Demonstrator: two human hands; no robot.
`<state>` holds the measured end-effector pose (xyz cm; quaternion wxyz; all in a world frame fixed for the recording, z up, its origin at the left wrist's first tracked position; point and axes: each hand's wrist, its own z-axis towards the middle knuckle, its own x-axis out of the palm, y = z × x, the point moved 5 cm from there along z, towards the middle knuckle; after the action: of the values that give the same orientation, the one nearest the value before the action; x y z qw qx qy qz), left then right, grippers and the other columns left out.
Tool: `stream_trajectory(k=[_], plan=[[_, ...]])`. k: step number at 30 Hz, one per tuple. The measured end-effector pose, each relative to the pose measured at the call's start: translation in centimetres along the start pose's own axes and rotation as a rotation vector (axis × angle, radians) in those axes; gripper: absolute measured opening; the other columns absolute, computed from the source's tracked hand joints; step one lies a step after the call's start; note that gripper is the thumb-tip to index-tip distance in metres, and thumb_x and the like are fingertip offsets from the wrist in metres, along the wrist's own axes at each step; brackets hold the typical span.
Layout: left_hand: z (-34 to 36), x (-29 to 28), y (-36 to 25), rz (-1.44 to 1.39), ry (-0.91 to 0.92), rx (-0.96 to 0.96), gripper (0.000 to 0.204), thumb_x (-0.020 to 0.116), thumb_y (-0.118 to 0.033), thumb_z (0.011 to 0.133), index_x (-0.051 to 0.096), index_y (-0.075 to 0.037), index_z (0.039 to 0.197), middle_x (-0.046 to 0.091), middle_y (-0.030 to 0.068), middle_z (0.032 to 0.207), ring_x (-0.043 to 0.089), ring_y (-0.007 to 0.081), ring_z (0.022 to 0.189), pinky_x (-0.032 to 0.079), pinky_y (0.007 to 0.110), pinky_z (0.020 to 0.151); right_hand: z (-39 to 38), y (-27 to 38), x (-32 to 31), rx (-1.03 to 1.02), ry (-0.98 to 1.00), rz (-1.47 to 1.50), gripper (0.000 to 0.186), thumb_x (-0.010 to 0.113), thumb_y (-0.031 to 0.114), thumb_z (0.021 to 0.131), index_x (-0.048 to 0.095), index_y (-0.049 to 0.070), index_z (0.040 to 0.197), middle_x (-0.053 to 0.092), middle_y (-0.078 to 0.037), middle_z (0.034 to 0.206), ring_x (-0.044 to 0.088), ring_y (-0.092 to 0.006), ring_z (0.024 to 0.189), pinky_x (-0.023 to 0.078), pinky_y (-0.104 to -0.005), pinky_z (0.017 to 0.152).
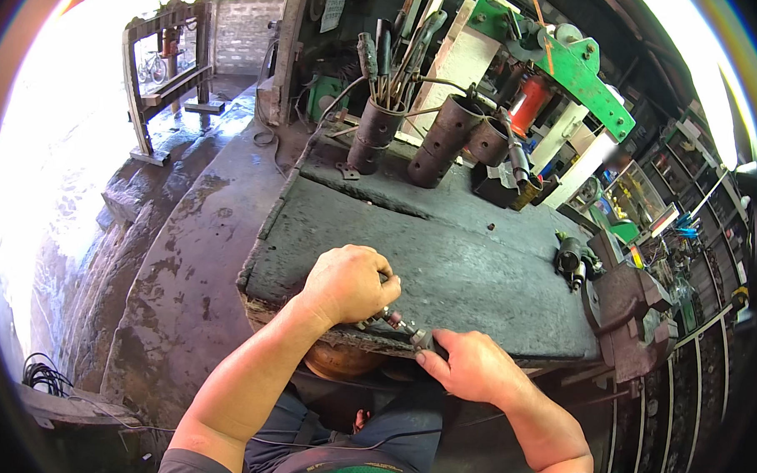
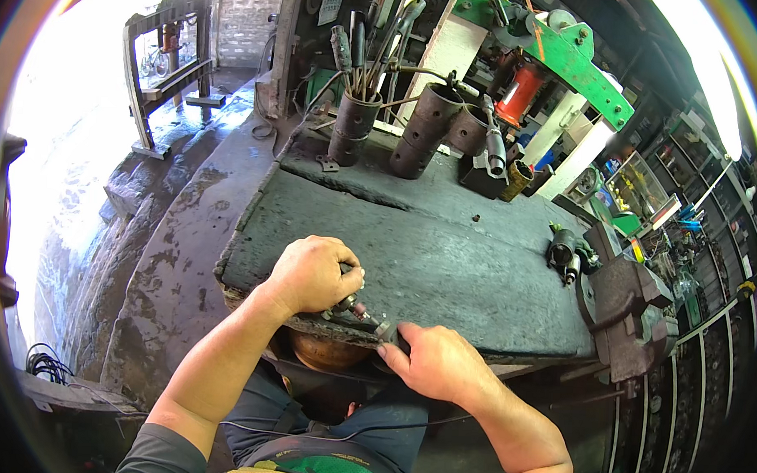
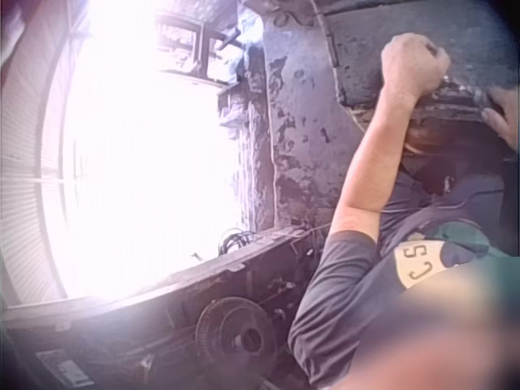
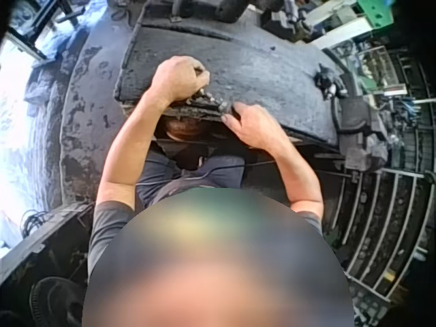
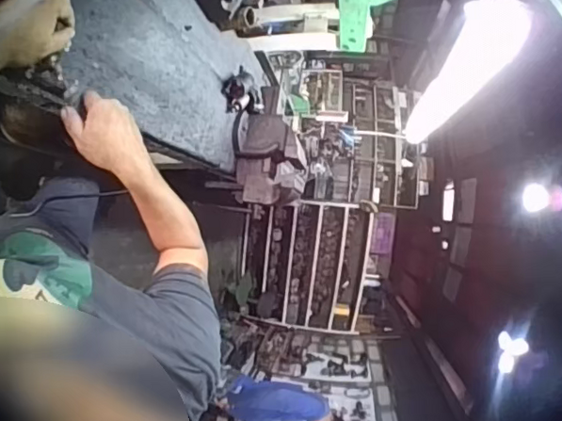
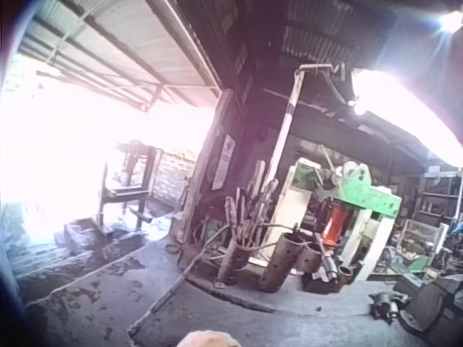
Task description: The person uses a rotary tool to grind or polish a small metallic mechanical part on a workbench. The part is held in the left hand while the tool is operated with the right hand. The person repeatedly repositions the part to treat different surfaces.
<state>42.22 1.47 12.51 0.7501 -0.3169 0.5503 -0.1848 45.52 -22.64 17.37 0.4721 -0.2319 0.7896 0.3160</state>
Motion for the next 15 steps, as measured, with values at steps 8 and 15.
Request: stream_trajectory(k=[8,15], plan=[[0.23,0.24,0.08,0.002,0.005,-0.019,0.035,0.079,-0.039,0.097,0.094,-0.010,0.107,0.089,0.0163,0.113,0.084,0.0415,0.111,0.066,0.051,0.104,-0.08,-0.04,-0.05,0.011,-0.008,0.008,0.053,0.072,0.052,0.116,0.078,-0.001,0.117,0.081,-0.031,0.091,0.079,-0.0577,0.095,0.062,-0.0658,0.087],[0.19,0.26,0.13,0.007,-0.001,-0.026,0.035,0.079,-0.040,0.097,0.094,-0.010,0.107,0.089,0.0165,0.113,0.084,0.0414,0.112,0.066,0.051,0.104,-0.47,-0.27,-0.19,0.018,-0.012,0.004,0.053,0.071,0.053,0.116,0.078,0.000,0.118,0.082,-0.030,0.093,0.079,-0.0572,0.095,0.063,-0.0654,0.087]])
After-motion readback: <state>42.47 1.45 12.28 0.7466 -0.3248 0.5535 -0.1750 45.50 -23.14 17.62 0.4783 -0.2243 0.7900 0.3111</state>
